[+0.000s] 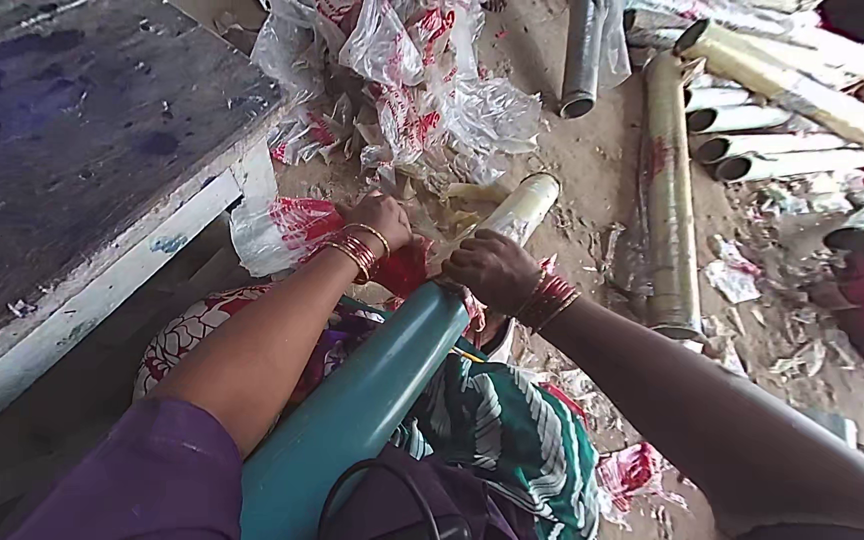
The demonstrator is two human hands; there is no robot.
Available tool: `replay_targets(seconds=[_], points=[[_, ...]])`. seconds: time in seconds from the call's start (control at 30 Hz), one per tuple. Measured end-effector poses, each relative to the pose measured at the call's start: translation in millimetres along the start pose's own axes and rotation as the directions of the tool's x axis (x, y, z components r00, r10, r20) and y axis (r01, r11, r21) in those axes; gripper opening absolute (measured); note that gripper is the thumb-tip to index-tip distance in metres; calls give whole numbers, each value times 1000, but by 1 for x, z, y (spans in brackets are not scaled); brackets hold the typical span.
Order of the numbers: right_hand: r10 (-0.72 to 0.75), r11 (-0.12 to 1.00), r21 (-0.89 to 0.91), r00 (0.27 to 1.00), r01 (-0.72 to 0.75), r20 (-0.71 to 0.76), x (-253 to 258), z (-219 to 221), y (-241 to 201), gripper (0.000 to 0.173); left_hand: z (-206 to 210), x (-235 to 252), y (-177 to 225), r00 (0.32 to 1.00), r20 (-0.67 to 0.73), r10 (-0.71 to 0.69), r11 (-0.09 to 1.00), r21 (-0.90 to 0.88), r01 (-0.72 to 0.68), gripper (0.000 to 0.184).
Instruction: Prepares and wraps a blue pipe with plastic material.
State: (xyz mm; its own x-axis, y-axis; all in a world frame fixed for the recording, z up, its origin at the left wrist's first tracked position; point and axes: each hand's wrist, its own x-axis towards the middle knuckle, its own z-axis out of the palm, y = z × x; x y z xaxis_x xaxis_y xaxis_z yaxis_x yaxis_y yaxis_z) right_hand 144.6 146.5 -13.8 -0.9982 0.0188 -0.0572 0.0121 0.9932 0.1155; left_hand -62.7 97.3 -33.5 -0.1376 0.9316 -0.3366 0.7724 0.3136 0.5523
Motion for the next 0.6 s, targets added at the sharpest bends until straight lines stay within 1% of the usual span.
replay_targets(seconds=[0.07,0.13,0.23,0.33,0.4,0.47,0.53,0.57,0.6], points=[[33,999,17,999,-33,15,1,-2,3,11,1,5,3,1000,12,-10,1000,13,10,20],[51,999,4,997,-51,57,13,-3,1,11,3,7,9,1000,-6,8,999,31,-8,20],[42,999,30,992,-46,122,19,-3,-1,7,5,9,-4,1000,-2,1,1000,-2,-1,20],[35,998,45,988,-42,151,12,-7,7,13,6,11,-6,1000,11,1,1000,-18,-1,23],[56,998,29,987,-61,148,21,-9,5,12,-2,3,10,998,-43,49,999,23,-48,19],[63,997,22,980,-69,189,31,-11,1,11,-5,-6,13,992,-91,83,996,36,-80,16],[115,990,47,965,-129,237,26,-12,3,13,-3,-5,1,994,-95,48,999,22,-46,15],[179,979,54,956,-197,232,18,-15,5,15,-3,-1,-3,996,-88,31,999,17,-30,15],[274,953,59,930,-296,245,12,-22,5,16,-2,3,-7,997,-73,5,1000,9,-4,15]])
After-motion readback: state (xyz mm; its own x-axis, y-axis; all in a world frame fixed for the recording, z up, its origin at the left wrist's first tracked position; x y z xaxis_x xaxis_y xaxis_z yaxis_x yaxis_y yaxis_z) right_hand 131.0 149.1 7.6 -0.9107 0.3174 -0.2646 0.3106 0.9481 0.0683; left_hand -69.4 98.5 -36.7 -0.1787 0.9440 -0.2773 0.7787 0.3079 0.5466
